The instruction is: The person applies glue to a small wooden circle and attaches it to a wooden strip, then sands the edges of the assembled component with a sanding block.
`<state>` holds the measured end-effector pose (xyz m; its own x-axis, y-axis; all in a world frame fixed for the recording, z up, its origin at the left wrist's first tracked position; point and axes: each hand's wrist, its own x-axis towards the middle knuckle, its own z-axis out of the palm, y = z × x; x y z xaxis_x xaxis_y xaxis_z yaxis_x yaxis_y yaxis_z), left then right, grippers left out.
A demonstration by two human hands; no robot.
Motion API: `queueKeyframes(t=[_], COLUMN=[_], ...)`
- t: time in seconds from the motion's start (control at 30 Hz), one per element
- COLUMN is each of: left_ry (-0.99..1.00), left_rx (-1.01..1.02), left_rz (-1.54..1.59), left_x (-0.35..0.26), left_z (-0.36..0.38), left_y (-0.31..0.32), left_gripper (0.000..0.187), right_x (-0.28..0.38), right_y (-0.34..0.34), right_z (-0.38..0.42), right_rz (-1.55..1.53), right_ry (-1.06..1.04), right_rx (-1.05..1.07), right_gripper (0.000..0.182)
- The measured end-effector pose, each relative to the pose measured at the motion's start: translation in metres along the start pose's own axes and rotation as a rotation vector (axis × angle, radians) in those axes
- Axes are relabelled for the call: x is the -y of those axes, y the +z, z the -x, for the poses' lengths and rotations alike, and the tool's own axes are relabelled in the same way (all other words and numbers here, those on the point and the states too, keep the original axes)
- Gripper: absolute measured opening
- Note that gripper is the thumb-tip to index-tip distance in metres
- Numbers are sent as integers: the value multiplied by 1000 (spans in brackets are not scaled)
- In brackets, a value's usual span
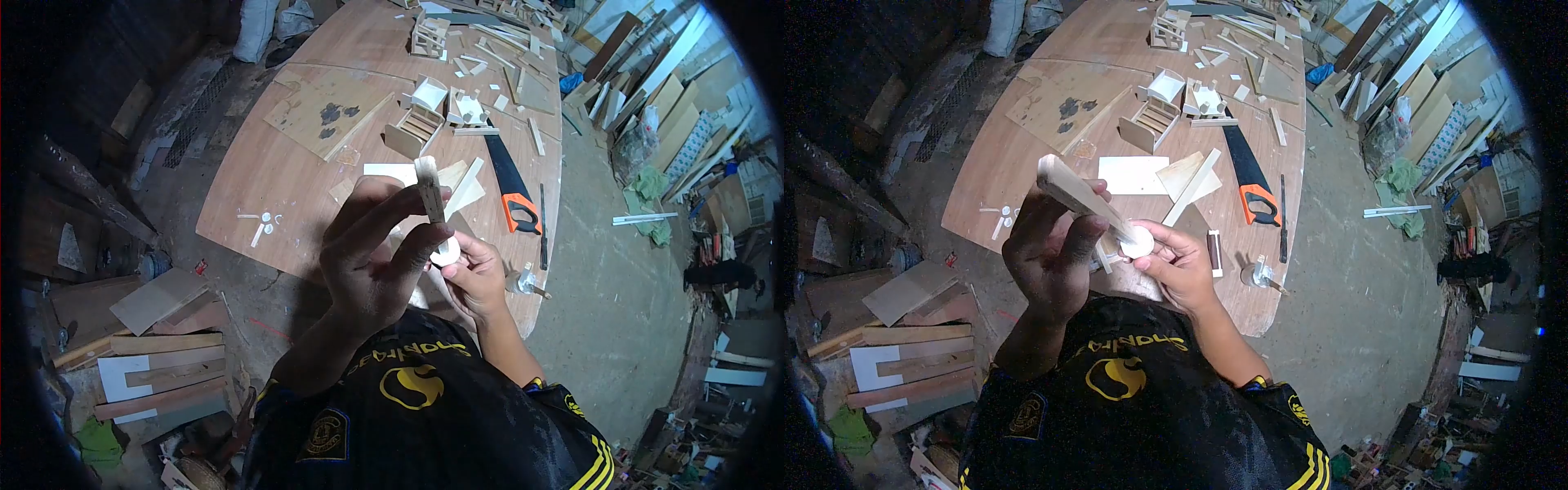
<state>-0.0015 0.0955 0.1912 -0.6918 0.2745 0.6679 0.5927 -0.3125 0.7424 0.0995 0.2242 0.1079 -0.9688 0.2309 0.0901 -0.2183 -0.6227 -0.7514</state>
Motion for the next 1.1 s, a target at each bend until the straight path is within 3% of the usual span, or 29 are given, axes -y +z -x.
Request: queueKeyframes(t=[1.1], left_ry=[-68], left_rx=[-44], left_rz=[37], left_x=[2], left_z=[12], left_y=[-4], left_gripper=[27], right_x=[-11], right_y=[0], right_z=[1], right_rz=[-8], right_ry=[3], right_rx=[4], right_gripper=[51])
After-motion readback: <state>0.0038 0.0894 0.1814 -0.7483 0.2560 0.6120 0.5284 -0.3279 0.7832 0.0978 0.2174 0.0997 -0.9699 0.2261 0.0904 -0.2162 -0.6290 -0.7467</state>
